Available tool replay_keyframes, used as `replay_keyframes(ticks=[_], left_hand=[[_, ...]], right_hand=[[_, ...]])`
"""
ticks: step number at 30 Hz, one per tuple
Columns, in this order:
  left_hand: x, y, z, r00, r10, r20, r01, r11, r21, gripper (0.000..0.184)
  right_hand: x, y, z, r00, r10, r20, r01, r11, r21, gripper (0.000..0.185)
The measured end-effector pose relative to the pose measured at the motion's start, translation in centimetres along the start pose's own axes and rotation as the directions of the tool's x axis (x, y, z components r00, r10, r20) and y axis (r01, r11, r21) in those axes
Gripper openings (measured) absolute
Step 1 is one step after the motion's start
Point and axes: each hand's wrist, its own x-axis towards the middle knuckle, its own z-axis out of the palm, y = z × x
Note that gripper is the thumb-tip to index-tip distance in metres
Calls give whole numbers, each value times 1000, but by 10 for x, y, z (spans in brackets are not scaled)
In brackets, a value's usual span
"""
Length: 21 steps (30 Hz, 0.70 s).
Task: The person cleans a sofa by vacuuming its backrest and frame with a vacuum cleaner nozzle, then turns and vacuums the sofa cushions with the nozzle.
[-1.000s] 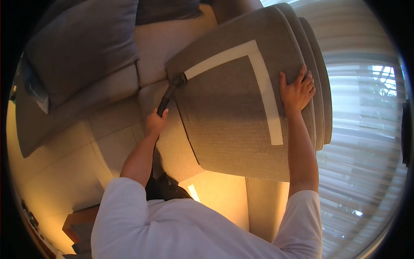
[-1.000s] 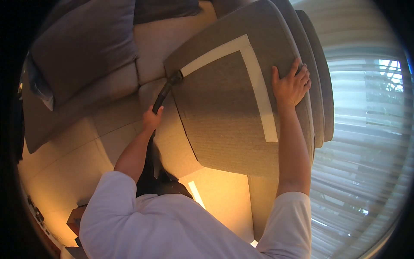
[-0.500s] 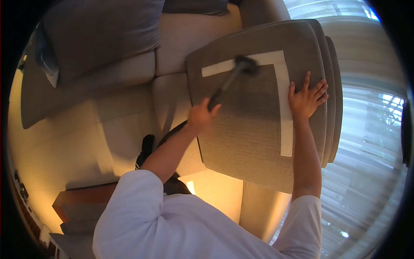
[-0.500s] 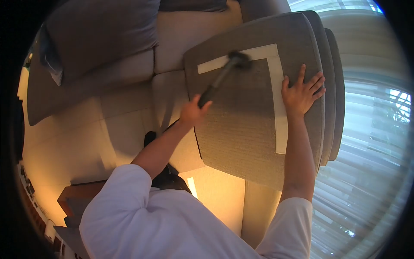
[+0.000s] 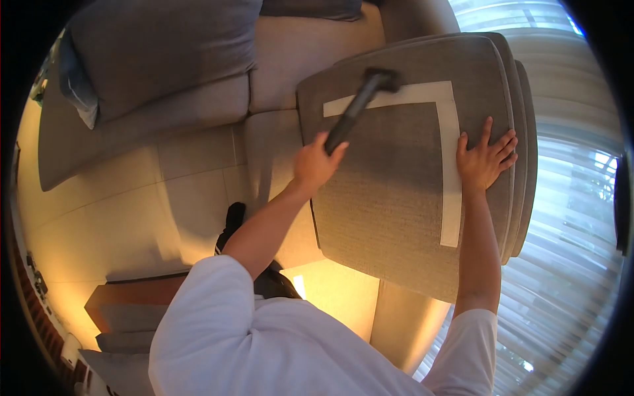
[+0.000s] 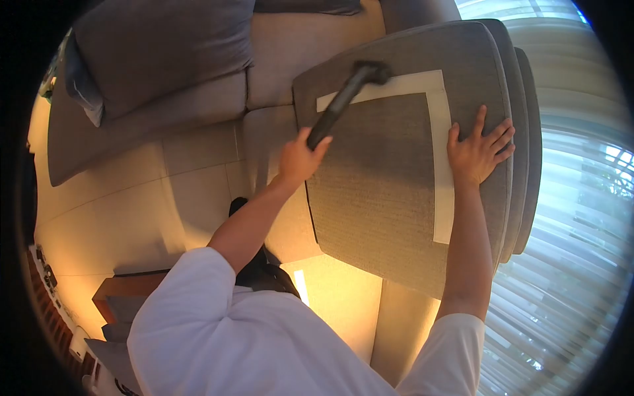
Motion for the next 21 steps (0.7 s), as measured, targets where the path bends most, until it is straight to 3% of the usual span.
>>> replay_keyframes(ticks=[1,5,8,11,15,17,21], left_hand=[[11,18,7,991,113,-67,-115,993,-32,53],[51,11,27,986,162,-31,-158,981,109,54],[54,-83,33,996,-79,-52,86,985,152,56],[24,-195,18,941,-337,-20,336,931,145,55],[-5,-155,-13,940,-341,3,319,882,346,52],[5,-97,-17,941,-338,-23,339,937,81,52],[81,-85,2,973,-185,-140,210,959,189,53]], right_hand=[[1,0,2,1000,-4,-20,4,1000,13,76],[-1,0,0,1000,-1,-10,0,1000,-3,76],[0,2,4,1000,3,10,-3,1000,-18,76],[1,3,7,1000,4,-3,-4,1000,11,76],[-1,1,8,1000,5,-16,-5,1000,19,76],[1,1,9,1000,0,-30,1,1000,14,77],[2,0,10,999,-1,-42,3,999,36,76]])
